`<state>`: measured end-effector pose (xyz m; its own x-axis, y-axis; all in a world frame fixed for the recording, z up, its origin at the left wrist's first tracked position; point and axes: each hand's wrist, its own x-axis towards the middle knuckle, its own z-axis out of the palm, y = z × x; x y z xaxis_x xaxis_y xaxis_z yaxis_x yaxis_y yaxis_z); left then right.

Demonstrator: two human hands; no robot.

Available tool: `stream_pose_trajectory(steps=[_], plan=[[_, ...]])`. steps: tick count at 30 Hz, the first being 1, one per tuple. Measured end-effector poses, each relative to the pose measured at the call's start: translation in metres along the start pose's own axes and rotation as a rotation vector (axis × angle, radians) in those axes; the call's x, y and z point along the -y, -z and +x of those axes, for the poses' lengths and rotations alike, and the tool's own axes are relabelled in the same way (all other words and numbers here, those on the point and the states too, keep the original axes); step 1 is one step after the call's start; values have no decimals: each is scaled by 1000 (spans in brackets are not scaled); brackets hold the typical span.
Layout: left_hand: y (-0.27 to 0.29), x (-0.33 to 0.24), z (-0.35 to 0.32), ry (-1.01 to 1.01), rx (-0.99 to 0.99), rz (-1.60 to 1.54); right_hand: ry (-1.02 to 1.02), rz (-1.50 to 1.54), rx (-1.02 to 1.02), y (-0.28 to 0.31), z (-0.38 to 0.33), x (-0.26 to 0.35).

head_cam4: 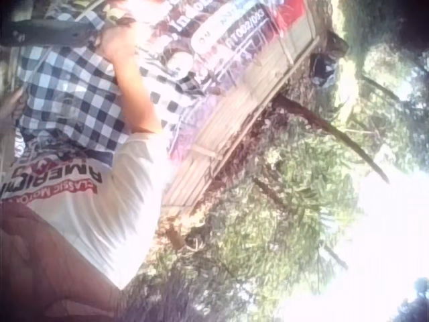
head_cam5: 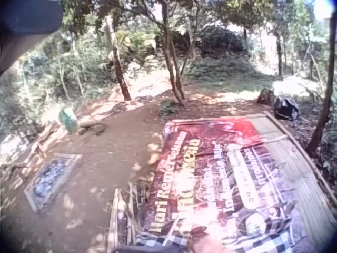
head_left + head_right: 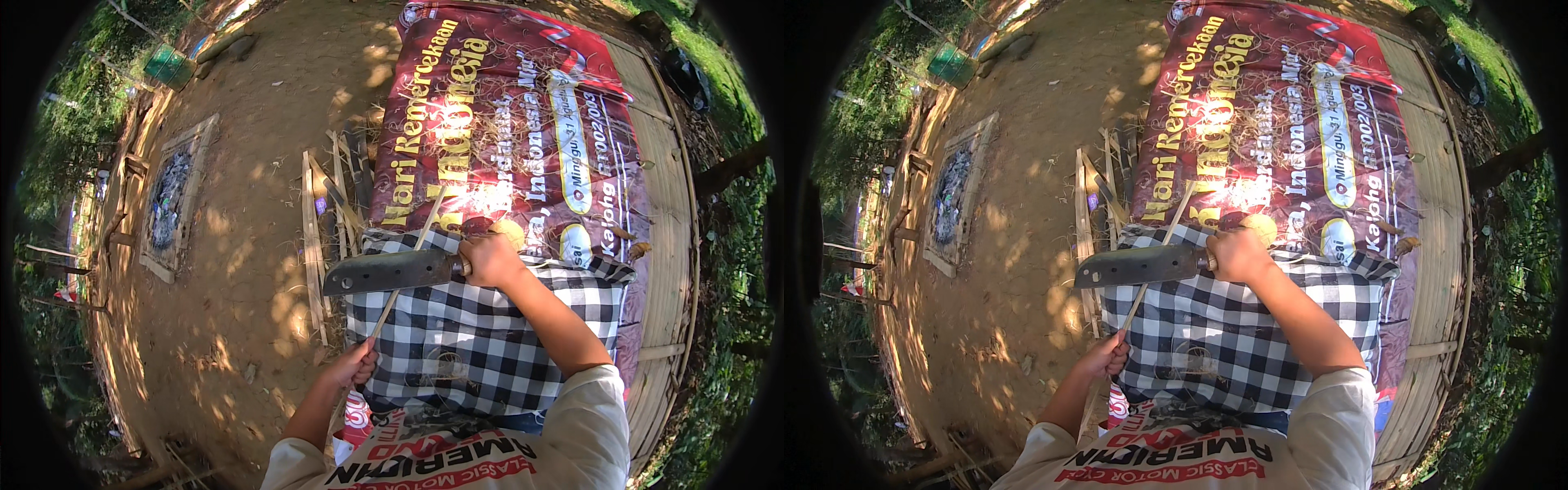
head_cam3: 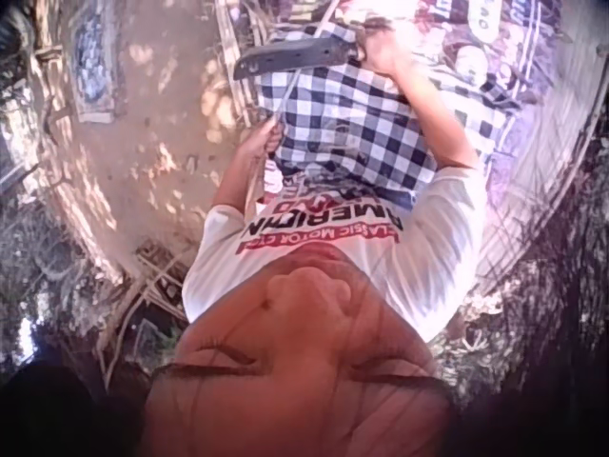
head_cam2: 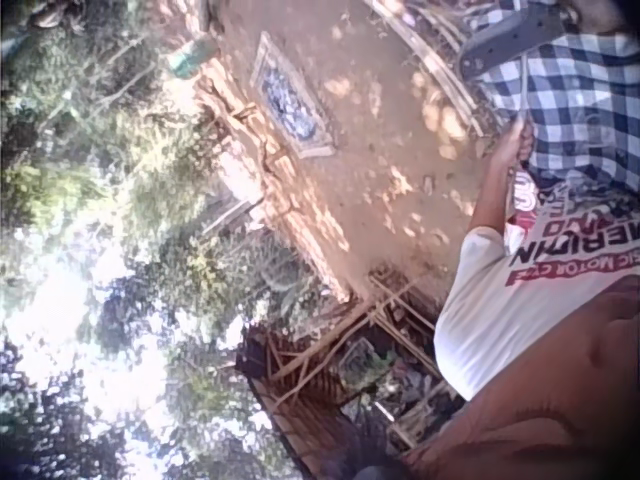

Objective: The person strips a bamboo stick by running a blade along its length and then places it with other sticks on the ground.

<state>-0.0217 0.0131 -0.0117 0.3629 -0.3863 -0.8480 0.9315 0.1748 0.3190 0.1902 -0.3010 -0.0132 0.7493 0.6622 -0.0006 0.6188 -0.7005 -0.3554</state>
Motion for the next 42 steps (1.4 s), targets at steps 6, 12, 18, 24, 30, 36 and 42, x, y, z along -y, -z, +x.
stream_pose_trajectory(steps=[6,12,18,24,30,36,42], plan=[[3,3,4,-27,4,24,65,-125,-127,1,-10,-27],[0,-1,-2,-19,-11,21,-90,-343,-259,30,-23,-78],[12,6,2,-33,8,43,-1078,-209,-428,97,-80,-171],[18,7,8,-69,50,58,-1058,224,-741,111,-153,-177],[14,12,4,-96,-39,51,-868,214,-687,104,-132,-126],[-10,9,-2,-270,-277,213,-699,321,-515,78,-92,-95],[-37,18,-8,-576,-636,612,-705,193,-391,74,-93,-80]])
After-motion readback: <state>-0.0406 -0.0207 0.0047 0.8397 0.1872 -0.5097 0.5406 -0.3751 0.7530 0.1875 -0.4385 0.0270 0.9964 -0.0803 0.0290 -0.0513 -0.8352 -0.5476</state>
